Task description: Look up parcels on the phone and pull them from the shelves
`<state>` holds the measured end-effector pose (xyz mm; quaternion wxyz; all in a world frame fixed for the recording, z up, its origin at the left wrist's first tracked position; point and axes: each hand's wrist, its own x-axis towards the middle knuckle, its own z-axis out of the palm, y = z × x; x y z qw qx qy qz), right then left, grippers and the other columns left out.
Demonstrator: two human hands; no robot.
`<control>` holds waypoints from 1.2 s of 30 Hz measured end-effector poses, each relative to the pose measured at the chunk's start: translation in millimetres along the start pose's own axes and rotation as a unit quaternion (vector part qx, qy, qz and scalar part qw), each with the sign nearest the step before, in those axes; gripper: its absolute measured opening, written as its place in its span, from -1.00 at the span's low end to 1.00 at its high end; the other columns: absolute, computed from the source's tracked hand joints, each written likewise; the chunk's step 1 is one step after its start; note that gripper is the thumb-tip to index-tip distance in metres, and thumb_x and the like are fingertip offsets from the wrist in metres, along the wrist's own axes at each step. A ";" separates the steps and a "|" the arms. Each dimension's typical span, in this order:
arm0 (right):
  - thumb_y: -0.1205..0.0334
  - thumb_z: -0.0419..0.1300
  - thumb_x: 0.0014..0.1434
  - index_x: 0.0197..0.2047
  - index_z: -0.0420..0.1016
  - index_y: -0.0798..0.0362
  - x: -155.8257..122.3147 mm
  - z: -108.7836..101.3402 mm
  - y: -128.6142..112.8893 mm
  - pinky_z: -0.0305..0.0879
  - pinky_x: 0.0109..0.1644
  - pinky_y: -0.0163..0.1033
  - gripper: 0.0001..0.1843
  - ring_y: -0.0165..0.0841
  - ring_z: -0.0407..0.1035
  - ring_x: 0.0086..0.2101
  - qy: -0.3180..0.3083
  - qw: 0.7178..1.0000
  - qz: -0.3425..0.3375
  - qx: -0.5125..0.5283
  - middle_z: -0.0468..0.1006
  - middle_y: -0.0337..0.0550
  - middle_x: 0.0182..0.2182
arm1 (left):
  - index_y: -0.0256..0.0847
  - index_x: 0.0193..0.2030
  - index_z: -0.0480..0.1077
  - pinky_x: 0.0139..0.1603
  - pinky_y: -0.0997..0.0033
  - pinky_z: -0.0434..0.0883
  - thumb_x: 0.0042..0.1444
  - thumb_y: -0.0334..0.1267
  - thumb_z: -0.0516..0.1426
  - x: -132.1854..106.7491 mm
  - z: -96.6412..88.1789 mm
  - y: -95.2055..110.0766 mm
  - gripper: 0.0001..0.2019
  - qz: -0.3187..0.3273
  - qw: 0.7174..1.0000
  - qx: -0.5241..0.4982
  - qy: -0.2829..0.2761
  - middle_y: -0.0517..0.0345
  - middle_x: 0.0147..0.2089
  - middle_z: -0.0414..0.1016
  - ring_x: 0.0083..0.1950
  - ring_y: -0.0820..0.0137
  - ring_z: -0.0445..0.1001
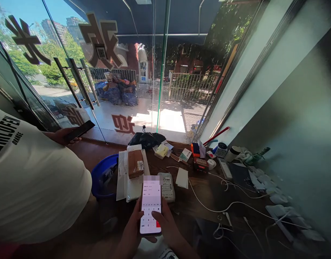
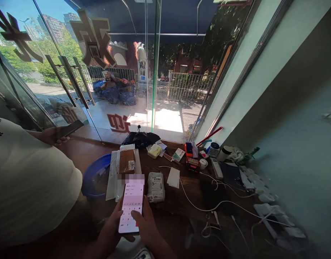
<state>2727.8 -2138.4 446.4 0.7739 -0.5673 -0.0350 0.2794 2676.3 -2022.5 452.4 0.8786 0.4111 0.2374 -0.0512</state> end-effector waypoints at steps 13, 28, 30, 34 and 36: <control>0.03 0.28 -0.14 0.09 0.21 0.00 0.0 -1.7 7.2 0.33 -0.28 -0.09 -0.29 -0.17 0.45 -0.33 0.014 0.999 0.024 0.016 0.57 -0.09 -0.25 | -0.01 0.34 -0.22 -0.71 0.35 0.42 -0.03 -0.17 0.11 -3.4 0.9 -0.2 -0.18 0.000 1.000 -0.001 -0.014 -0.11 0.16 0.35 -0.22 0.07 0.52; 0.31 0.19 -0.25 0.09 0.16 0.00 -2.4 -3.0 2.4 0.32 -0.19 -0.07 -0.26 -0.16 0.43 -0.21 -0.017 1.000 0.017 0.019 0.54 -0.08 -0.14 | -0.04 0.35 -0.31 -0.68 0.26 0.46 -0.12 -0.18 0.16 -0.7 -7.4 -3.0 -0.06 0.008 0.999 -0.014 -0.032 -0.12 0.18 0.34 -0.26 0.06 0.52; 0.37 0.19 -0.28 0.11 0.12 0.00 -3.3 -2.9 -0.1 0.32 -0.18 -0.05 -0.20 -0.16 0.43 -0.21 -0.036 0.999 0.019 -0.024 0.53 -0.07 -0.13 | -0.02 0.35 -0.28 -0.69 0.28 0.45 -0.12 -0.18 0.16 0.8 -8.6 -4.8 -0.07 0.012 1.000 -0.014 -0.018 -0.10 0.12 0.39 -0.25 0.06 0.52; 0.45 0.16 -0.31 0.07 0.14 0.00 -4.3 0.4 -8.8 0.35 -0.19 -0.05 -0.23 -0.18 0.43 -0.24 -0.058 0.992 -0.023 -0.109 0.52 -0.11 -0.19 | -0.03 0.34 -0.24 -0.77 0.34 0.39 -0.20 -0.16 0.18 5.3 -9.4 -9.4 -0.04 0.012 1.000 -0.022 0.007 -0.07 -0.05 0.51 -0.37 0.10 0.51; 0.45 0.15 -0.31 0.03 0.18 -0.01 -4.0 1.2 -11.2 0.36 -0.18 -0.05 -0.27 -0.18 0.42 -0.22 -0.065 0.989 -0.049 -0.120 0.51 -0.13 -0.19 | -0.06 0.34 -0.21 -0.78 0.36 0.37 -0.22 -0.17 0.20 6.7 -9.8 -10.9 -0.03 0.014 1.000 -0.027 0.008 -0.09 -0.07 0.51 -0.35 0.07 0.51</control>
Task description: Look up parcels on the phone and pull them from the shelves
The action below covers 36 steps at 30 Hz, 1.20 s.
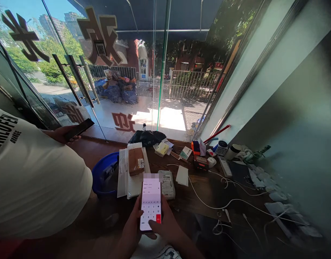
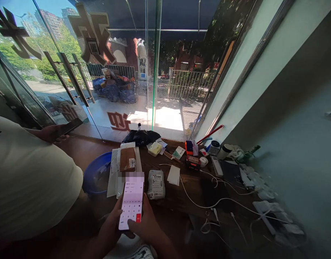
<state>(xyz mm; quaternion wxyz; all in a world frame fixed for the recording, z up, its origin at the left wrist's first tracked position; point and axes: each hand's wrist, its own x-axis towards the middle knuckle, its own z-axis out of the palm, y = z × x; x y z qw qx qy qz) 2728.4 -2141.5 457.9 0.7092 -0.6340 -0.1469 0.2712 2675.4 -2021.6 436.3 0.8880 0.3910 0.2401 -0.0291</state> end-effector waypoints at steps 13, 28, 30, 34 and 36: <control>0.21 0.31 -0.16 0.06 0.21 -0.01 2.6 2.3 9.0 0.38 -0.17 -0.04 -0.32 -0.19 0.42 -0.22 0.020 0.999 0.012 0.036 0.51 -0.06 -0.13 | -0.05 0.34 -0.22 -0.77 0.35 0.38 -0.16 -0.17 0.15 -3.8 3.0 4.3 -0.08 0.007 1.000 0.002 -0.001 -0.08 -0.04 0.49 -0.41 0.18 0.48; -0.06 0.33 -0.16 0.21 0.10 -0.05 -5.3 2.9 28.2 0.37 -0.34 -0.05 -0.10 -0.14 0.44 -0.34 0.036 0.987 0.042 0.148 0.54 -0.01 -0.18 | 0.07 0.31 -0.02 0.00 -0.04 0.39 -0.45 -0.30 0.39 48.9 -47.7 -9.2 0.11 0.098 0.990 -0.043 -0.097 0.09 -0.12 0.56 0.12 -0.07 0.35; -0.04 0.35 -0.18 0.21 0.11 -0.05 -6.0 2.2 30.6 0.37 -0.21 0.01 -0.09 -0.08 0.43 -0.20 0.058 0.986 0.042 0.151 0.51 0.01 -0.10 | 0.05 0.30 0.00 0.03 -0.05 0.36 -0.42 -0.31 0.38 47.7 -45.3 -7.6 0.07 0.089 0.990 -0.050 -0.101 0.06 -0.09 0.55 0.17 -0.08 0.30; -0.03 0.34 -0.17 0.24 0.04 -0.07 -4.9 5.1 34.2 0.38 -0.26 0.07 -0.05 -0.07 0.44 -0.24 0.048 0.982 0.053 0.177 0.50 0.02 -0.09 | 0.06 0.34 -0.16 -0.18 0.11 0.49 -0.34 -0.30 0.36 26.6 -32.4 -6.3 0.11 0.023 0.993 -0.063 -0.101 0.02 -0.03 0.53 0.10 -0.06 0.37; -0.03 0.34 -0.18 0.23 0.06 -0.08 -4.0 7.1 33.9 0.40 -0.30 0.04 -0.07 -0.07 0.43 -0.23 0.047 0.981 0.049 0.180 0.49 0.02 -0.09 | 0.08 0.35 -0.26 -0.41 0.20 0.52 -0.19 -0.23 0.29 12.6 -24.6 -4.9 0.04 -0.012 0.993 -0.063 -0.099 -0.03 0.06 0.47 -0.03 -0.04 0.47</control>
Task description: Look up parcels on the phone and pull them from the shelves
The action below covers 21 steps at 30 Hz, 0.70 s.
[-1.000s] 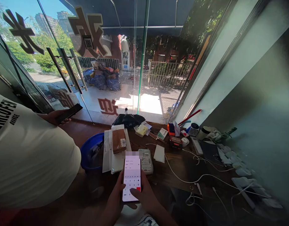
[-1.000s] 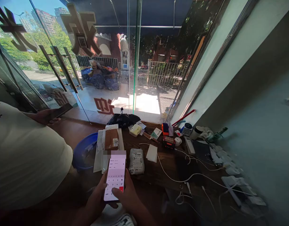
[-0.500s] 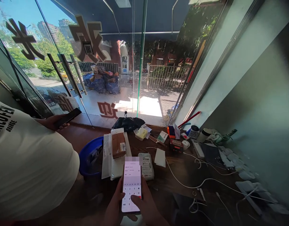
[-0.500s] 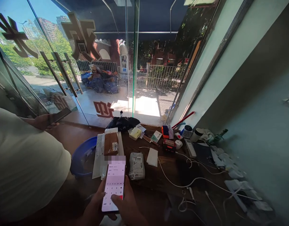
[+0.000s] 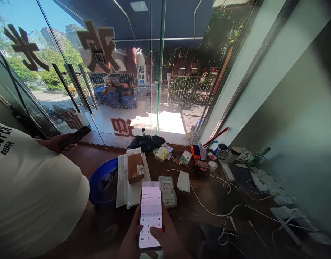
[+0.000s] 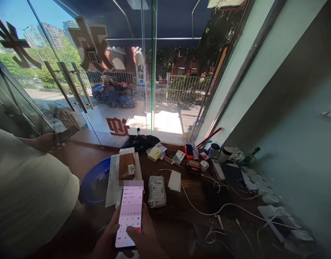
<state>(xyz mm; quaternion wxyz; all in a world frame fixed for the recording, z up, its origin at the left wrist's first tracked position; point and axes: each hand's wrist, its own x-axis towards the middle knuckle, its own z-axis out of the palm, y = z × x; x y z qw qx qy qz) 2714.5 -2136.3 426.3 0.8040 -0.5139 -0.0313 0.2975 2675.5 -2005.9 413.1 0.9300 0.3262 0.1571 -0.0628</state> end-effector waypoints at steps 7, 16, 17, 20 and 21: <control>-0.05 0.33 -0.16 0.23 0.01 -0.09 1.3 -0.4 0.0 0.39 -0.41 -0.05 -0.06 -0.14 0.45 -0.35 -0.018 1.000 0.000 -0.005 0.50 0.01 -0.13 | 0.07 0.35 -0.31 -0.52 0.35 0.52 -0.11 -0.25 0.24 -16.4 23.2 7.9 -0.01 0.005 1.000 -0.005 0.024 -0.07 0.16 0.38 -0.07 0.01 0.49; -0.07 0.32 -0.15 0.22 0.00 -0.08 1.8 0.6 0.6 0.37 -0.45 -0.10 -0.08 -0.22 0.43 -0.43 -0.032 0.999 0.006 -0.001 0.53 -0.05 -0.23 | 0.13 0.34 -0.43 -0.62 0.26 0.50 -0.08 -0.23 0.21 -9.9 14.4 0.7 0.01 -0.015 1.000 0.000 0.018 -0.05 0.15 0.39 -0.05 -0.09 0.47; -0.07 0.32 -0.15 0.22 0.00 -0.07 2.1 0.4 1.1 0.38 -0.44 -0.09 -0.07 -0.21 0.43 -0.42 -0.031 1.000 0.005 -0.001 0.53 -0.04 -0.22 | 0.14 0.34 -0.42 -0.57 0.23 0.52 -0.10 -0.23 0.23 -8.0 12.1 -0.2 0.02 -0.015 1.000 -0.004 0.019 -0.04 0.14 0.40 -0.02 -0.09 0.46; -0.05 0.34 -0.17 0.20 0.06 -0.07 4.3 -0.9 1.9 0.39 -0.36 -0.04 -0.09 -0.16 0.44 -0.35 -0.015 1.000 -0.011 -0.013 0.52 -0.02 -0.19 | 0.10 0.35 -0.40 -0.34 0.18 0.55 -0.20 -0.27 0.29 -3.5 7.1 -0.6 0.11 -0.003 1.000 -0.023 0.016 0.00 0.08 0.46 0.04 -0.05 0.43; -0.04 0.36 -0.20 0.19 0.09 -0.06 5.3 -1.5 1.9 0.40 -0.33 -0.03 -0.09 -0.15 0.44 -0.32 -0.005 1.000 -0.021 -0.020 0.52 -0.01 -0.18 | 0.11 0.35 -0.39 -0.31 0.18 0.55 -0.21 -0.28 0.30 -3.1 6.4 -0.1 0.12 -0.006 1.000 -0.025 0.014 0.02 0.06 0.48 0.04 -0.03 0.43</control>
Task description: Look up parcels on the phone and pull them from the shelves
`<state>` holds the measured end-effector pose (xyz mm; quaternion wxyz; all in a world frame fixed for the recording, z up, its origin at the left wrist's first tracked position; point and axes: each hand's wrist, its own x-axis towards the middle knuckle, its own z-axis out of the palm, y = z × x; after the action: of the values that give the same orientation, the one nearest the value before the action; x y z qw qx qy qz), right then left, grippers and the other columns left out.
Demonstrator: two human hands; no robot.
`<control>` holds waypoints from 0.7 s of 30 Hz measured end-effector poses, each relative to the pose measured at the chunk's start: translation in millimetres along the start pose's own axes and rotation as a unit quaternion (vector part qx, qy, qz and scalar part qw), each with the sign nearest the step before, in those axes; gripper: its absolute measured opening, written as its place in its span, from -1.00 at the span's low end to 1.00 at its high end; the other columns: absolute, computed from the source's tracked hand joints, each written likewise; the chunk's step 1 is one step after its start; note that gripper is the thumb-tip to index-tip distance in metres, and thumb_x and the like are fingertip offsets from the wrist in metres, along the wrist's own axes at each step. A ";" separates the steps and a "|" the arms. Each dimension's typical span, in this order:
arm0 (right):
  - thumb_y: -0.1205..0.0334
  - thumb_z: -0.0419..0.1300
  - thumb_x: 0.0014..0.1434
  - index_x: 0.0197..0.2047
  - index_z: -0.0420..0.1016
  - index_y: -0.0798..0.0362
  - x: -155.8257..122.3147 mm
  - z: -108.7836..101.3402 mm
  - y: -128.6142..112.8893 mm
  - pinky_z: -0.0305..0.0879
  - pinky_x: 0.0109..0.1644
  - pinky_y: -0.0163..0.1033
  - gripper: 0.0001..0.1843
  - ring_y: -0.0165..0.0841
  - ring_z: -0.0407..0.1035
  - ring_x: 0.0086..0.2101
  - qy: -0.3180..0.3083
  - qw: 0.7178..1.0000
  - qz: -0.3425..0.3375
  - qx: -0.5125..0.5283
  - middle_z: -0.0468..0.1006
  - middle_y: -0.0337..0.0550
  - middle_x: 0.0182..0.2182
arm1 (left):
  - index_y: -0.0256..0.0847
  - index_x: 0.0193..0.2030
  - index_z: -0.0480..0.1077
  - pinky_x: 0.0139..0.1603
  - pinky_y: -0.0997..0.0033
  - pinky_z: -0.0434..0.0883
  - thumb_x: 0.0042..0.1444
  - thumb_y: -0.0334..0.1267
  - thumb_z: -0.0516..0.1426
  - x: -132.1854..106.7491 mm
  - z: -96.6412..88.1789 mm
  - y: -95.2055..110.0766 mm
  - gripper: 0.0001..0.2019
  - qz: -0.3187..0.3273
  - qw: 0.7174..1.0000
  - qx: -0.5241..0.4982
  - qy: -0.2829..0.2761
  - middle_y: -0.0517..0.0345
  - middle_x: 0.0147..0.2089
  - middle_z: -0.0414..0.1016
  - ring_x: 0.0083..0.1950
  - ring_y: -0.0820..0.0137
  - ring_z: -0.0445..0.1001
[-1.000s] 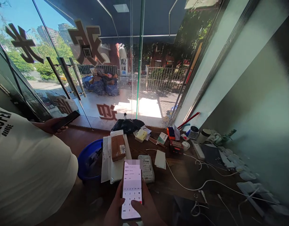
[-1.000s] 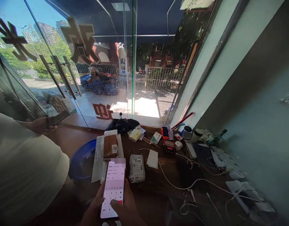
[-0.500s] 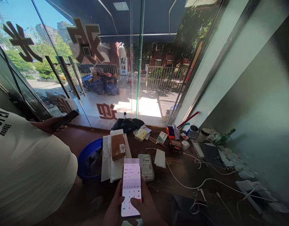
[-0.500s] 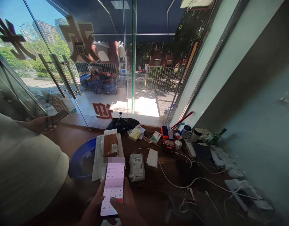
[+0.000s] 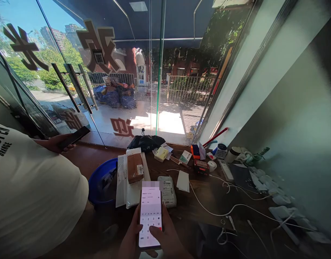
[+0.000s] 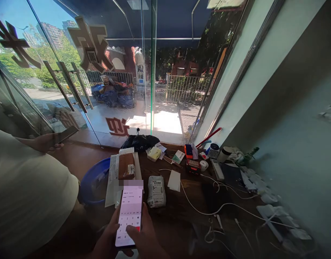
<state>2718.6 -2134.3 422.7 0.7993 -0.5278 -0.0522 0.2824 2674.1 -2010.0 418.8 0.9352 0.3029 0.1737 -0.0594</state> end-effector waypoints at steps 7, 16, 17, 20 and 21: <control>-0.04 0.33 -0.16 0.20 0.08 -0.06 1.0 -1.6 -2.2 0.40 -0.38 -0.02 -0.11 -0.18 0.44 -0.40 -0.017 1.000 0.012 -0.017 0.53 -0.05 -0.23 | 0.17 0.34 -0.40 -0.56 0.25 0.51 -0.09 -0.22 0.21 -6.6 7.9 3.0 0.00 -0.023 0.999 0.026 0.005 -0.04 0.11 0.43 -0.09 -0.05 0.50; -0.06 0.32 -0.14 0.11 0.13 -0.04 0.1 3.9 -14.8 0.35 -0.42 -0.12 -0.22 -0.25 0.43 -0.46 -0.034 0.999 -0.011 -0.013 0.56 -0.09 -0.28 | 0.05 0.35 -0.43 -0.66 0.33 0.47 -0.08 -0.24 0.16 -8.6 15.8 6.2 -0.03 -0.011 0.998 0.060 0.012 -0.11 0.10 0.42 -0.15 -0.04 0.52; -0.05 0.31 -0.14 0.12 0.11 -0.03 -0.2 5.0 -15.7 0.33 -0.46 -0.15 -0.21 -0.27 0.41 -0.48 -0.035 0.999 -0.009 -0.004 0.56 -0.10 -0.29 | 0.05 0.35 -0.42 -0.67 0.31 0.46 -0.08 -0.23 0.16 -7.8 15.1 5.8 -0.02 -0.013 0.998 0.057 0.012 -0.12 0.10 0.42 -0.14 -0.06 0.51; -0.02 0.31 -0.11 0.13 0.07 -0.02 -1.5 7.4 -17.8 0.29 -0.52 -0.20 -0.21 -0.29 0.40 -0.51 -0.042 0.999 0.002 0.010 0.56 -0.10 -0.33 | 0.03 0.35 -0.41 -0.60 0.31 0.49 -0.12 -0.26 0.19 -4.3 10.7 3.0 0.01 0.002 0.999 0.040 0.020 -0.10 0.12 0.41 -0.04 -0.08 0.47; -0.02 0.31 -0.11 0.12 0.09 -0.02 -1.8 7.7 -18.1 0.29 -0.51 -0.20 -0.22 -0.30 0.40 -0.50 -0.043 0.999 0.000 0.008 0.56 -0.10 -0.32 | 0.03 0.35 -0.40 -0.54 0.30 0.51 -0.12 -0.27 0.20 -3.1 9.1 1.8 0.02 0.010 0.999 0.034 0.025 -0.09 0.13 0.41 0.00 -0.07 0.45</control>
<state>2721.3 -2134.1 442.3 0.8007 -0.5088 -0.0842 0.3048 2674.2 -2013.8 427.8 0.9202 0.3377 0.1919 -0.0482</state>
